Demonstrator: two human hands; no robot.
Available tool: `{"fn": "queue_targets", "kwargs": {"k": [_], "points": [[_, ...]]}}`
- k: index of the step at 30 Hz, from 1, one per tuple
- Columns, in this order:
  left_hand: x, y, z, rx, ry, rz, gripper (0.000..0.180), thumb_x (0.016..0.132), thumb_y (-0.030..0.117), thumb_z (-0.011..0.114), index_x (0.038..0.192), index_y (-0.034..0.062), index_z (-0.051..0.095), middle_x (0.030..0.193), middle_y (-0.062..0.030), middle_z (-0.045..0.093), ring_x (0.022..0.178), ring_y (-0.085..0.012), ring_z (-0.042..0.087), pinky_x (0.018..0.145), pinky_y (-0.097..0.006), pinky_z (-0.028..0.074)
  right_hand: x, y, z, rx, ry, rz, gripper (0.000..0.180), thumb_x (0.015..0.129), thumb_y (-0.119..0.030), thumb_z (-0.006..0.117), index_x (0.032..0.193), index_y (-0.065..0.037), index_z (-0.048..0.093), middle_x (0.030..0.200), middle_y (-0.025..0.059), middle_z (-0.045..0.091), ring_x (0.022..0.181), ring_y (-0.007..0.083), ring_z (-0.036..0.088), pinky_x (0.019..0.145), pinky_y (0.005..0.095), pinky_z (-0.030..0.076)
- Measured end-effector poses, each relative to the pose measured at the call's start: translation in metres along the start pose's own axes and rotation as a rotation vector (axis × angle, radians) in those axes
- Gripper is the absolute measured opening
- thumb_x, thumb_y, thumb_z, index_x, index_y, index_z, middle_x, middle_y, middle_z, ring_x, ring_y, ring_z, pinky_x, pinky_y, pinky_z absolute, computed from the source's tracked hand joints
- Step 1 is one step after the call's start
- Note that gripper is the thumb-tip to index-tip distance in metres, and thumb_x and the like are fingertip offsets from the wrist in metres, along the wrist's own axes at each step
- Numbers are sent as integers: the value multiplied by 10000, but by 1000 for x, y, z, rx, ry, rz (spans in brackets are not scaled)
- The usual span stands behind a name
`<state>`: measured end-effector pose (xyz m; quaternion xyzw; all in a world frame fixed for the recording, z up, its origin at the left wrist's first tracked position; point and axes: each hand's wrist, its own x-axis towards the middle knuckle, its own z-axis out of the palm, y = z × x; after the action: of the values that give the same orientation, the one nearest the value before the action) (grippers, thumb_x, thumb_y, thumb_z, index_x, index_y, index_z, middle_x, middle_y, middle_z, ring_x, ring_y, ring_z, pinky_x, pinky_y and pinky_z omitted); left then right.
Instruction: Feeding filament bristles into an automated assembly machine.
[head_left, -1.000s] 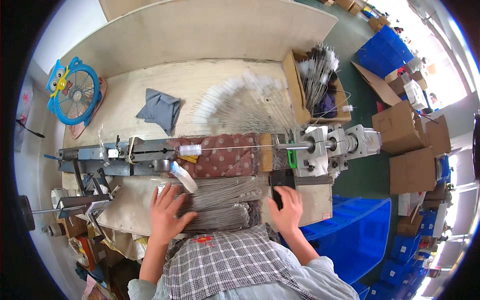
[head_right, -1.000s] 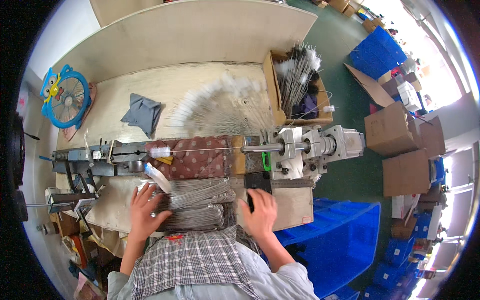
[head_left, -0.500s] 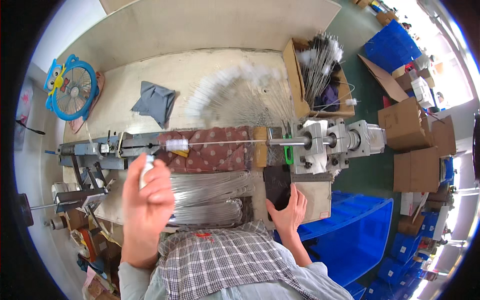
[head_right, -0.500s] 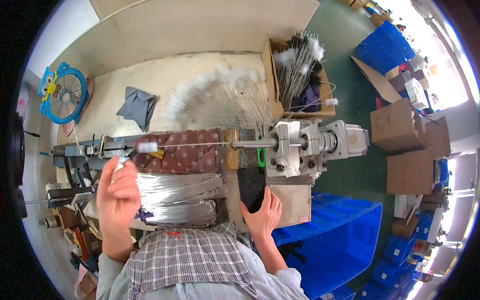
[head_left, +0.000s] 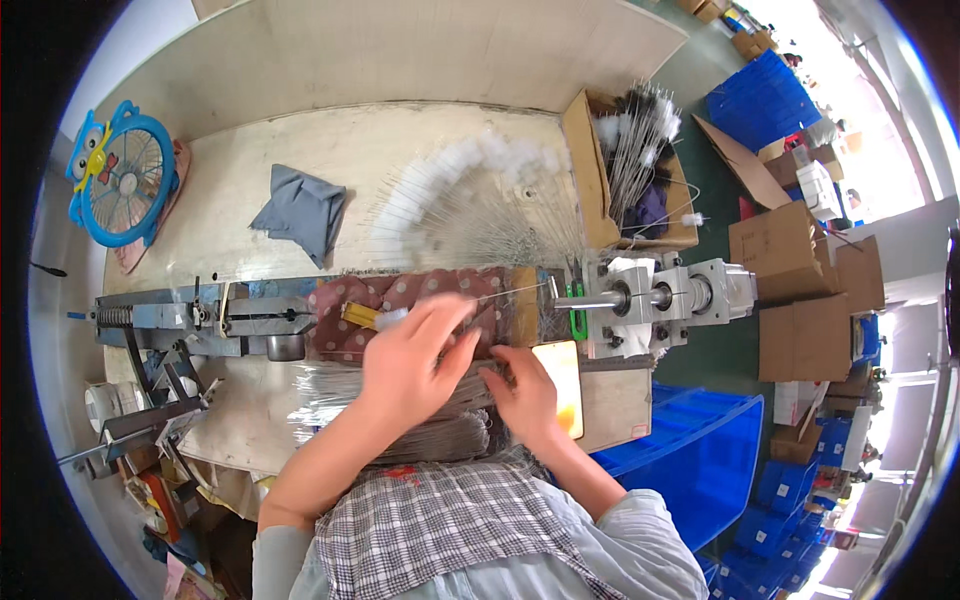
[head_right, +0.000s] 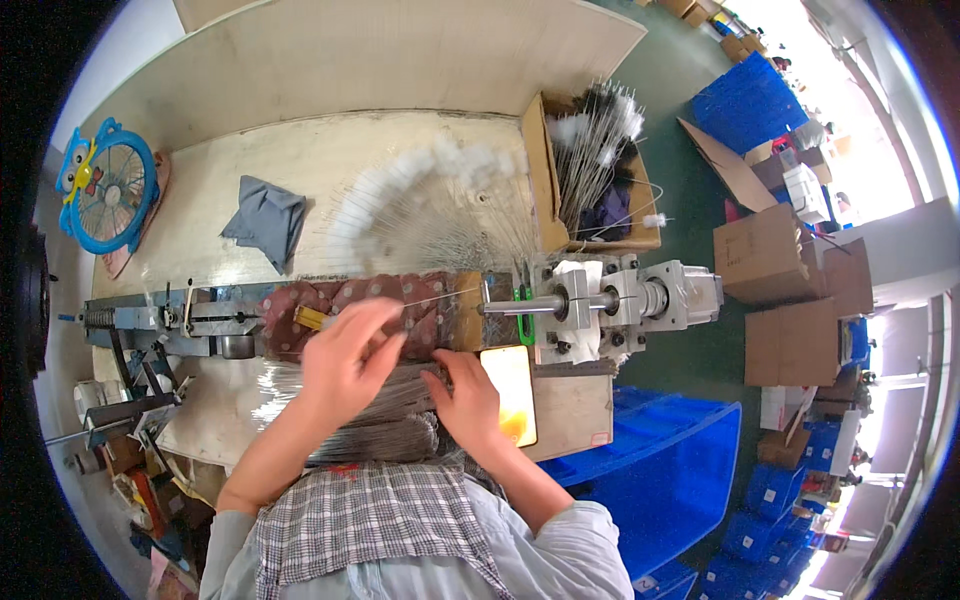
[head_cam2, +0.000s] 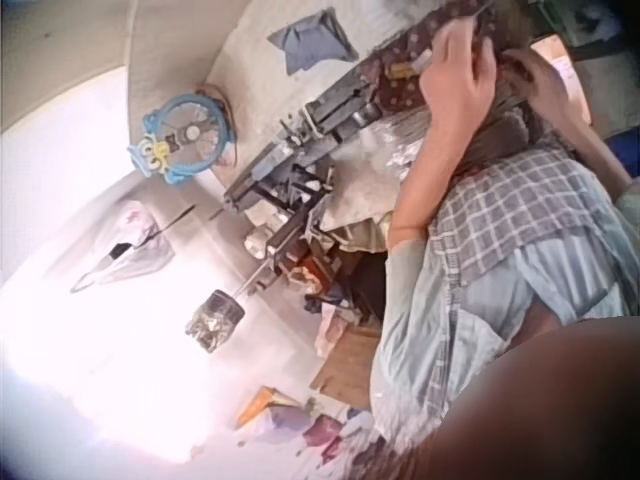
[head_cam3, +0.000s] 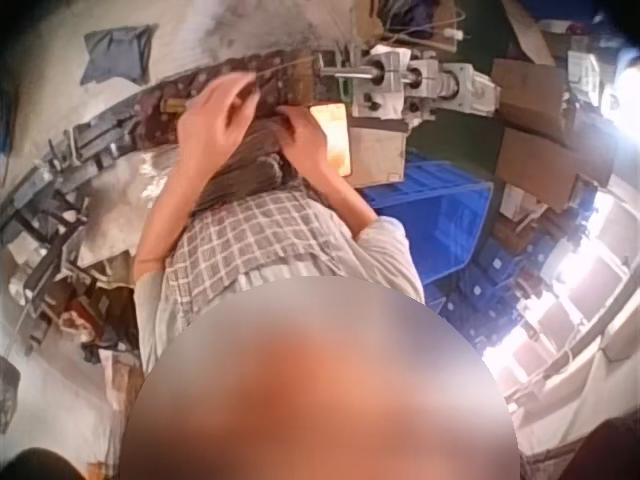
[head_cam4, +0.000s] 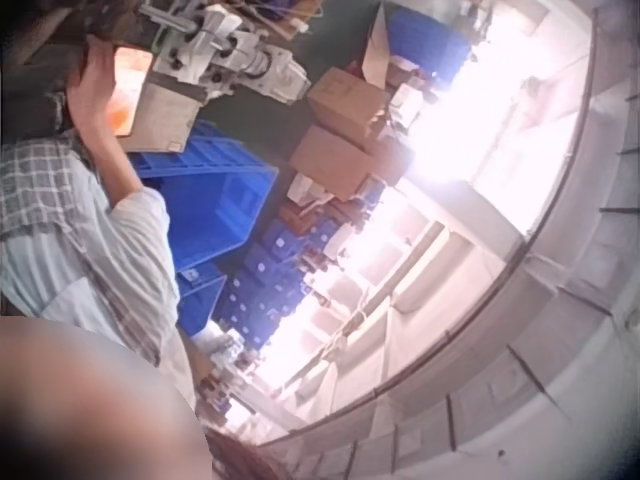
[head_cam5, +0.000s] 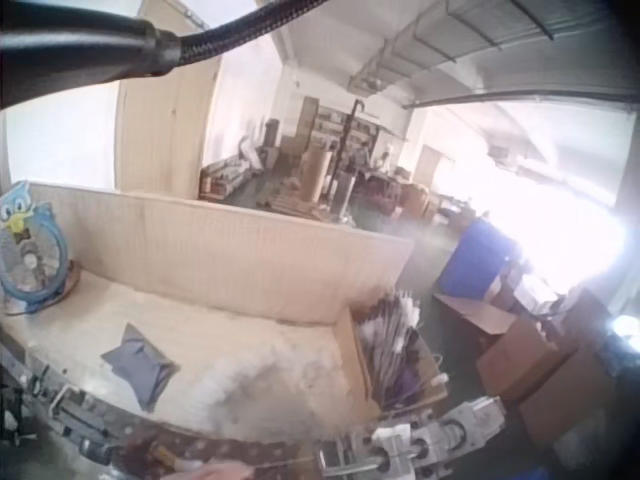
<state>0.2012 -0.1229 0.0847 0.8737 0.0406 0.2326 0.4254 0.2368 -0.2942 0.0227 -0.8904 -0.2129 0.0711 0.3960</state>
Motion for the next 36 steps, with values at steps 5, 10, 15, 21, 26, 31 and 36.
{"fn": "queue_targets", "kwargs": {"k": [5, 10, 15, 21, 26, 31, 36], "points": [[13, -47, 42, 498, -161, 42, 121, 772, 66, 594, 892, 61, 606, 850, -71, 574, 711, -263, 597, 605, -336, 486, 0, 7, -3, -37, -38, -178, 100, 780, -100, 649, 873, -63, 647, 828, 53, 598, 775, 248, 580, 669, 342, 479], [46, -44, 40, 626, -206, 128, 104, 721, 37, 550, 812, 80, 574, 793, -58, 529, 725, -250, 578, 622, -372, 467, 15, 3, -28, -106, -47, -399, 140, 722, -46, 622, 856, -88, 624, 833, 34, 571, 785, 221, 580, 664, 325, 479], [101, -57, 27, 909, -265, 433, 94, 675, 89, 573, 764, 81, 546, 758, -50, 518, 785, -225, 572, 658, -351, 458, 40, -15, -68, -171, -93, -584, 237, 694, -8, 614, 922, -69, 638, 865, 51, 603, 786, 248, 606, 666, 339, 504], [47, 22, -17, 315, 191, 657, 234, 657, 62, 687, 888, 48, 648, 891, -62, 631, 764, -181, 601, 661, -285, 467, 86, -26, -143, -474, 180, -734, 248, 686, -17, 599, 928, -70, 619, 866, 57, 598, 752, 227, 603, 643, 314, 489], [1, 23, 20, -985, -477, -636, 480, 808, 209, 700, 1212, 14, 529, 975, -97, 628, 726, -157, 593, 643, -266, 477, 123, -40, -121, -187, 142, -687, 211, 696, 32, 578, 889, -31, 632, 819, 87, 610, 753, 268, 604, 674, 333, 492], [27, -22, 42, -1703, -252, -586, 452, 931, 268, 556, 1286, 2, 475, 950, -66, 624, 794, -115, 583, 715, -250, 487, 127, -35, -100, -309, -121, -701, 245, 706, 37, 548, 906, -65, 646, 848, 77, 635, 789, 282, 598, 695, 375, 486], [23, -14, 53, -910, -145, -395, 312, 936, 260, 553, 1035, -20, 648, 786, -51, 650, 693, -86, 554, 628, -231, 468, 128, -32, -120, -357, -465, -406, 128, 797, -122, 625, 894, -51, 666, 818, 108, 644, 825, 298, 589, 717, 388, 471]]}}
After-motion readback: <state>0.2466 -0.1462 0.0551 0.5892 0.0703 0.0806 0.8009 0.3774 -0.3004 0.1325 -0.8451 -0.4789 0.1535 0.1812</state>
